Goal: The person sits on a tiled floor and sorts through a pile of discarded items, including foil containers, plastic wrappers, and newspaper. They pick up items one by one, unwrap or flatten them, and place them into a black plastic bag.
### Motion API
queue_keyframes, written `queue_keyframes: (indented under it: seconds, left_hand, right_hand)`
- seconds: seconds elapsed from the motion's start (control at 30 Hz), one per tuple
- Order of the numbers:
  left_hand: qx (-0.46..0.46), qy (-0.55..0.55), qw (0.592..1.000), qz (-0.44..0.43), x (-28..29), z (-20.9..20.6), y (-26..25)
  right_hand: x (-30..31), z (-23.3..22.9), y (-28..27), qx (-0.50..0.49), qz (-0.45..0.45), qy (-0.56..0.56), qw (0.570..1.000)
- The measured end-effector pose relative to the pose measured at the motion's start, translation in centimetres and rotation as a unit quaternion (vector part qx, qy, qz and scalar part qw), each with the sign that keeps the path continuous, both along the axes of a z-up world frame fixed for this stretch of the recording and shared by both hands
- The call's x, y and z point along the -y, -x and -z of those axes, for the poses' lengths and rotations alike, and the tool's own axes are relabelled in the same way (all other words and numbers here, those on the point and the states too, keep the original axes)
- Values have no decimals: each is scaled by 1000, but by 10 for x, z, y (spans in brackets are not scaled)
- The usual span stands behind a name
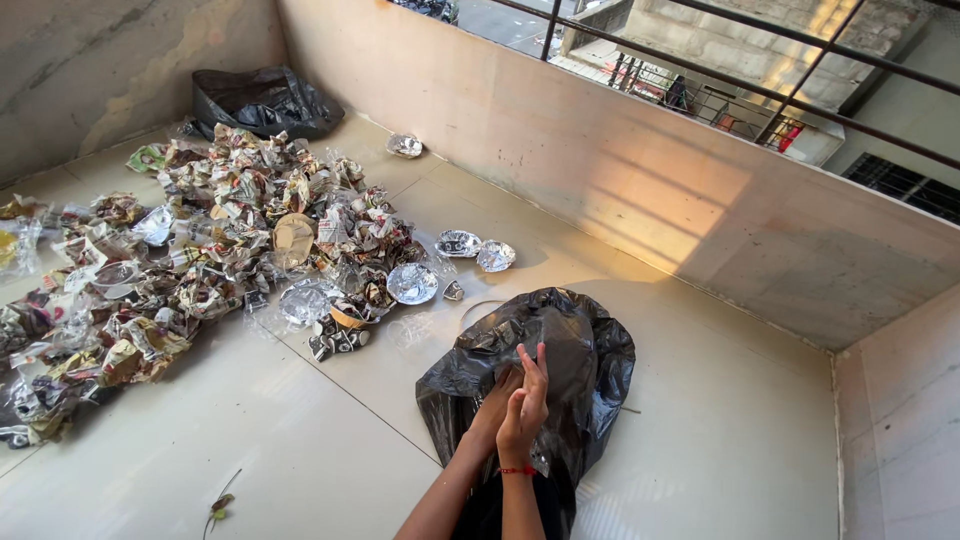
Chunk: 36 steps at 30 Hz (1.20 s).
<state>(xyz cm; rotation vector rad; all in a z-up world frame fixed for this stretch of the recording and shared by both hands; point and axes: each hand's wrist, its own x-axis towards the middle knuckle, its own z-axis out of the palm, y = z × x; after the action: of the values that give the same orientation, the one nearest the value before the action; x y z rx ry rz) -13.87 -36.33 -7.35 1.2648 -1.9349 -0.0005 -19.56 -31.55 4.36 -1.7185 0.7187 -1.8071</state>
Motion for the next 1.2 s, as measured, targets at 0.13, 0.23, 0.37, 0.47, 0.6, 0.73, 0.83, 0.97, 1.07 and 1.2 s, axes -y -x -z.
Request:
queue_keyframes:
  seconds: [0.13,0.23,0.37,0.47,0.6,0.73,0.83,0.97,1.07,1.2]
  left_hand:
    - [-113,-90,989,-20,-26,-10,-2]
    - [-158,44,982,-90,-76,-24,-13]
    - [-189,23,963,-192,-135,-27,-29]
    - [-212,-71,951,-215,-164,-13,-47]
    - [-264,-158,934,-183,-168,7,-55]
    - [-320,-202,908,-182,-154,14,-41]
    - [-323,-237,885,-237,-151,13,-31]
    - [-335,-263,863,-272,-137,4,-25]
    - [-376,-155,885,-226,-110,1,-20]
    - [-328,-90,929,-143,-75,6,-13]
  right_hand:
    - [4,0,-2,-56,81,-5,995]
    - [4,1,-4,-54,130,-56,988]
    - [-4,-2,-8,-125,213,-61,967]
    - [-14,-5,-20,-179,204,-86,959]
    - [-25,-4,-41,-228,118,-280,925]
    - [-23,5,-47,-148,49,-210,965]
    - [-15,14,-39,-97,40,-186,977]
    - [-8,20,-32,-50,37,-209,976]
    - [-9,21,-31,-52,44,-210,975]
    - [-12,24,-36,-71,32,-155,985]
